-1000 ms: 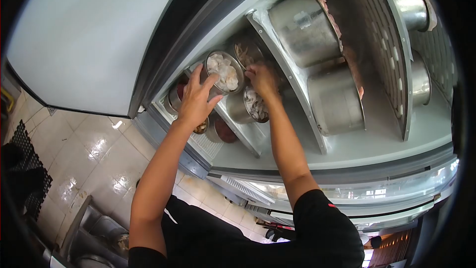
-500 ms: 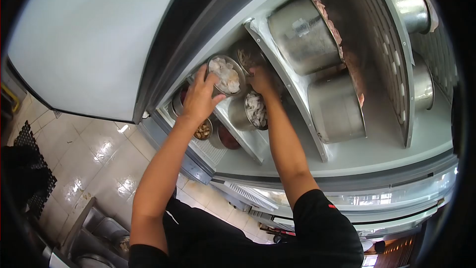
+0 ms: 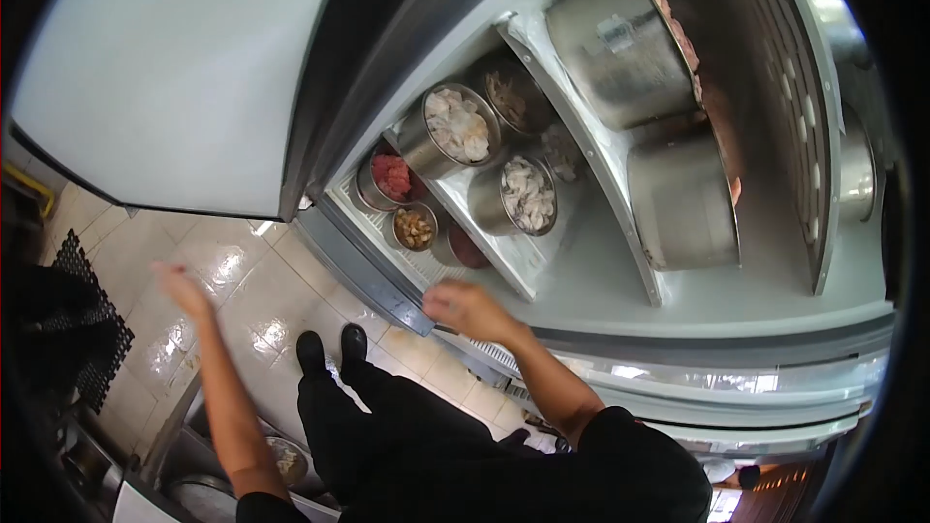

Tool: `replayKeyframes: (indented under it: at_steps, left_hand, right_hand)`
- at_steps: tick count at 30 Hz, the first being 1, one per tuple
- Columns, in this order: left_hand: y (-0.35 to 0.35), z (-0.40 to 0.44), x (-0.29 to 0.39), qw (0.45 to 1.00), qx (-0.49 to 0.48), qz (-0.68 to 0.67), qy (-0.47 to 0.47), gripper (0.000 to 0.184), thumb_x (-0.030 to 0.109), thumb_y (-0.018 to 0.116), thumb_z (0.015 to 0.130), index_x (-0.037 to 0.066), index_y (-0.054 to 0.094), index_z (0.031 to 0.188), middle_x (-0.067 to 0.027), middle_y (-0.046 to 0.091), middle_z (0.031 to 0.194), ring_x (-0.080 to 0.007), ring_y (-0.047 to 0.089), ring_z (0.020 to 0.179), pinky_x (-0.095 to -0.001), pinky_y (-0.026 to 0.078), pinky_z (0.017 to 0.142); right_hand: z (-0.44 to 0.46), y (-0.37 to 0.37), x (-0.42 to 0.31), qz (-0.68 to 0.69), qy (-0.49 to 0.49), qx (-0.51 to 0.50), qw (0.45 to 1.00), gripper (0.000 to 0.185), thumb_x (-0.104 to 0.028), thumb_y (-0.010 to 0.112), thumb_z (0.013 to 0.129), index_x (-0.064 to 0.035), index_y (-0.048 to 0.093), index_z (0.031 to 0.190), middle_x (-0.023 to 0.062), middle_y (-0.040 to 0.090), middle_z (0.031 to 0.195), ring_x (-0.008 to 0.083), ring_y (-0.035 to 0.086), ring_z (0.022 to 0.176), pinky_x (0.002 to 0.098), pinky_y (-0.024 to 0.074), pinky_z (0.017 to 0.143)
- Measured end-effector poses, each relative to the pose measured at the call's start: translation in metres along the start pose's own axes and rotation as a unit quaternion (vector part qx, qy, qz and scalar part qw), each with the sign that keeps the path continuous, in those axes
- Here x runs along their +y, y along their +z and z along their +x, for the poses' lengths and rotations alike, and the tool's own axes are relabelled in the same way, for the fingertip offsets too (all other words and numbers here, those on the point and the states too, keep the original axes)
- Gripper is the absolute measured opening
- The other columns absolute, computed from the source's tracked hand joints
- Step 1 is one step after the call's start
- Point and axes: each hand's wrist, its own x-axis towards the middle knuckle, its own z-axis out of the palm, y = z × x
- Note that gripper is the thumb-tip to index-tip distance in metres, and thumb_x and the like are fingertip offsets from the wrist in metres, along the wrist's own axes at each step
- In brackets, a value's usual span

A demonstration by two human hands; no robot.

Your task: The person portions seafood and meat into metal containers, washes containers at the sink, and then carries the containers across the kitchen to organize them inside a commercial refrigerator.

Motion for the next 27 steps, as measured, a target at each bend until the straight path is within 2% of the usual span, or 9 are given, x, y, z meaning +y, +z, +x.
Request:
replayKeyframes:
  at_steps: [1, 2, 3, 7, 12, 13, 17, 23, 27]
  left_hand:
    - [-0.022, 0.034, 0.029, 0.990, 0.130, -0.033, 0.050, 0.052, 0.046, 0.036, 0.098, -0.002, 0.053, 0.088, -0.0116, 0.058, 0.087, -0.0254, 0.051, 0.082, -0.0394, 0.042, 0.073]
    - [-0.049, 0.092, 0.032, 0.947, 0.233, 0.074, 0.208, 0.060, 0.050, 0.033, 0.097, -0.006, 0.055, 0.095, -0.0153, 0.060, 0.092, -0.0260, 0.051, 0.086, -0.0420, 0.041, 0.084]
    - [-0.075, 0.154, 0.046, 0.940, 0.256, -0.029, 0.224, 0.068, 0.052, 0.029, 0.097, -0.011, 0.054, 0.107, -0.0200, 0.061, 0.103, -0.0285, 0.053, 0.094, -0.0406, 0.039, 0.092]
    - [-0.117, 0.242, 0.180, 0.936, -0.033, -0.302, 0.180, 0.069, 0.053, 0.029, 0.093, 0.002, 0.039, 0.138, -0.0191, 0.035, 0.144, -0.0309, 0.031, 0.134, -0.0440, 0.016, 0.113]
    - [-0.086, 0.327, 0.247, 0.928, -0.284, -0.234, 0.058, 0.087, 0.075, 0.023, 0.085, -0.001, 0.062, 0.102, -0.0139, 0.064, 0.096, -0.0290, 0.055, 0.101, -0.0375, 0.040, 0.097]
    - [-0.083, 0.276, 0.281, 0.943, -0.193, -0.242, 0.124, 0.103, 0.078, 0.005, 0.082, -0.005, 0.061, 0.104, -0.0200, 0.064, 0.092, -0.0335, 0.054, 0.099, -0.0398, 0.045, 0.088]
    - [-0.094, 0.219, 0.339, 0.967, -0.068, -0.210, 0.123, 0.088, 0.075, 0.015, 0.085, 0.007, 0.039, 0.134, -0.0239, 0.061, 0.105, -0.0392, 0.059, 0.079, -0.0475, 0.047, 0.064]
    - [-0.016, 0.192, 0.371, 0.968, -0.111, -0.145, 0.174, 0.081, 0.070, 0.019, 0.085, 0.006, 0.042, 0.129, -0.0221, 0.061, 0.102, -0.0366, 0.058, 0.079, -0.0460, 0.047, 0.064]
    - [0.026, 0.173, 0.392, 0.962, -0.145, -0.110, 0.204, 0.076, 0.066, 0.022, 0.086, 0.006, 0.043, 0.126, -0.0209, 0.062, 0.101, -0.0349, 0.058, 0.079, -0.0450, 0.047, 0.064]
  right_hand:
    - [-0.011, 0.029, 0.028, -0.029, 0.018, -0.133, 0.991, 0.027, -0.025, 0.062, 0.087, -0.0053, 0.060, 0.106, 0.0145, 0.062, 0.099, 0.0299, 0.059, 0.086, 0.0388, 0.0464, 0.077]
    - [-0.026, 0.054, 0.049, -0.047, 0.087, -0.259, 0.961, 0.038, -0.035, 0.061, 0.087, -0.0055, 0.057, 0.110, 0.0162, 0.058, 0.103, 0.0336, 0.056, 0.099, 0.0423, 0.0445, 0.083]
    - [-0.046, 0.081, 0.081, -0.094, 0.093, -0.312, 0.941, 0.047, -0.041, 0.059, 0.087, -0.0051, 0.056, 0.117, 0.0189, 0.059, 0.110, 0.0347, 0.054, 0.106, 0.0432, 0.0433, 0.089]
    - [-0.117, 0.179, 0.184, -0.138, 0.111, -0.244, 0.953, 0.045, -0.040, 0.058, 0.085, -0.0018, 0.056, 0.110, 0.0212, 0.061, 0.106, 0.0396, 0.058, 0.098, 0.0471, 0.0462, 0.085]
    - [-0.149, 0.181, 0.192, -0.108, 0.191, -0.254, 0.942, 0.039, -0.036, 0.057, 0.083, 0.0000, 0.063, 0.096, 0.0223, 0.064, 0.097, 0.0392, 0.060, 0.091, 0.0476, 0.0462, 0.080]
    - [-0.153, 0.178, 0.191, -0.098, 0.197, -0.244, 0.945, 0.039, -0.036, 0.057, 0.083, 0.0005, 0.063, 0.094, 0.0226, 0.064, 0.096, 0.0392, 0.060, 0.091, 0.0476, 0.0462, 0.080]
    - [-0.157, 0.178, 0.206, -0.083, 0.197, -0.208, 0.954, 0.039, -0.035, 0.053, 0.084, 0.0017, 0.061, 0.093, 0.0219, 0.063, 0.095, 0.0389, 0.060, 0.090, 0.0481, 0.0455, 0.080]
    - [-0.208, 0.183, 0.207, -0.080, 0.290, -0.078, 0.951, 0.037, -0.033, 0.049, 0.084, 0.0016, 0.059, 0.093, 0.0225, 0.062, 0.092, 0.0395, 0.059, 0.090, 0.0476, 0.0453, 0.082]
    - [-0.243, 0.203, 0.218, -0.134, 0.327, -0.138, 0.925, 0.034, -0.032, 0.050, 0.086, -0.0001, 0.058, 0.093, 0.0221, 0.061, 0.094, 0.0389, 0.059, 0.094, 0.0485, 0.0457, 0.084]
